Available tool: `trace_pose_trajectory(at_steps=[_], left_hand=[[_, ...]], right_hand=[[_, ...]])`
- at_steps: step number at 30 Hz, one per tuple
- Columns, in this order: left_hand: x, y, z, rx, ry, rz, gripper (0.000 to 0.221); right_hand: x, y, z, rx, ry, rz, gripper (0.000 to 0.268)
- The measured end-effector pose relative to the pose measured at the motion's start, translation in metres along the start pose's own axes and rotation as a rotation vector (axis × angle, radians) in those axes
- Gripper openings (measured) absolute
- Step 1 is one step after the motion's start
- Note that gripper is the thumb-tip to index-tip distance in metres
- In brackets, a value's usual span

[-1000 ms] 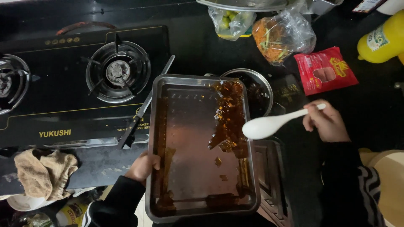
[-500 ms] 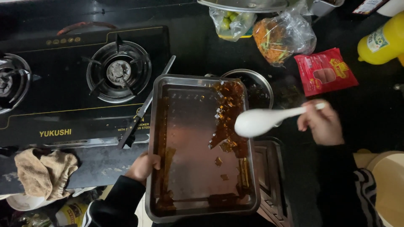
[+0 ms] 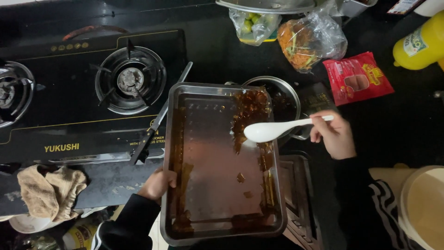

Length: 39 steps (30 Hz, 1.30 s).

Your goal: Scooping jelly from a metal tray into a pot using a spoon.

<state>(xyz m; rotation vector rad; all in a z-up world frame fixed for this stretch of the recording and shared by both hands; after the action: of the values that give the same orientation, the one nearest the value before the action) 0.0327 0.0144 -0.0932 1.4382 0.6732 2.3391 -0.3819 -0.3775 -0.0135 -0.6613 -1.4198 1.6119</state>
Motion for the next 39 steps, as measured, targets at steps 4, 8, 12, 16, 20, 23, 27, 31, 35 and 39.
trace_pose_trajectory(at_steps=[4, 8, 12, 16, 20, 23, 27, 31, 35, 39], left_hand=[[0.009, 0.001, -0.002, 0.012, -0.031, -0.011, 0.044], [0.008, -0.002, -0.008, 0.056, 0.007, 0.021, 0.055], [0.024, 0.014, -0.010, 0.138, 0.043, 0.008, 0.055], [0.024, 0.019, -0.007, 0.121, 0.026, 0.019, 0.061], [0.036, 0.029, -0.008, 0.202, 0.026, 0.008, 0.045], [0.038, 0.030, -0.006, 0.214, 0.019, -0.011, 0.043], [0.006, -0.005, -0.007, 0.041, -0.021, -0.066, 0.044], [0.036, 0.031, -0.006, 0.094, -0.011, -0.051, 0.035], [0.037, 0.029, -0.006, 0.132, -0.025, -0.070, 0.037], [0.012, -0.003, -0.002, -0.193, -0.077, -0.188, 0.048]], right_hand=[[0.004, -0.010, -0.006, -0.019, 0.073, 0.026, 0.017], [0.006, -0.013, -0.011, -0.025, 0.220, 0.060, 0.017], [0.005, -0.025, -0.015, -0.092, 0.428, 0.137, 0.020], [0.012, -0.038, -0.049, -0.134, 0.442, 0.118, 0.022], [0.028, -0.051, -0.091, -0.133, 0.340, 0.050, 0.016], [0.033, -0.042, -0.097, -0.113, 0.332, 0.089, 0.016], [0.033, -0.024, -0.090, -0.132, 0.447, 0.165, 0.013], [0.033, -0.013, -0.073, -0.123, 0.491, 0.192, 0.015], [0.040, -0.023, -0.067, -0.119, 0.568, 0.242, 0.014], [0.039, -0.043, -0.078, -0.160, 0.594, 0.240, 0.019]])
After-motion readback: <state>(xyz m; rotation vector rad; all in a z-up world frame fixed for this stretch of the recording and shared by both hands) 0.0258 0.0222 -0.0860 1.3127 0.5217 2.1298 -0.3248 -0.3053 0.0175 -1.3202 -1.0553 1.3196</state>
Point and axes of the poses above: each hand's wrist, its own x-axis away from the middle knuckle, its own z-axis out of the back of the hand, y = z × x, the point moved 1 cm from there along -x, towards the middle knuckle, and after that the axes turned 8 degrees about -z, right-handed, at the moved point
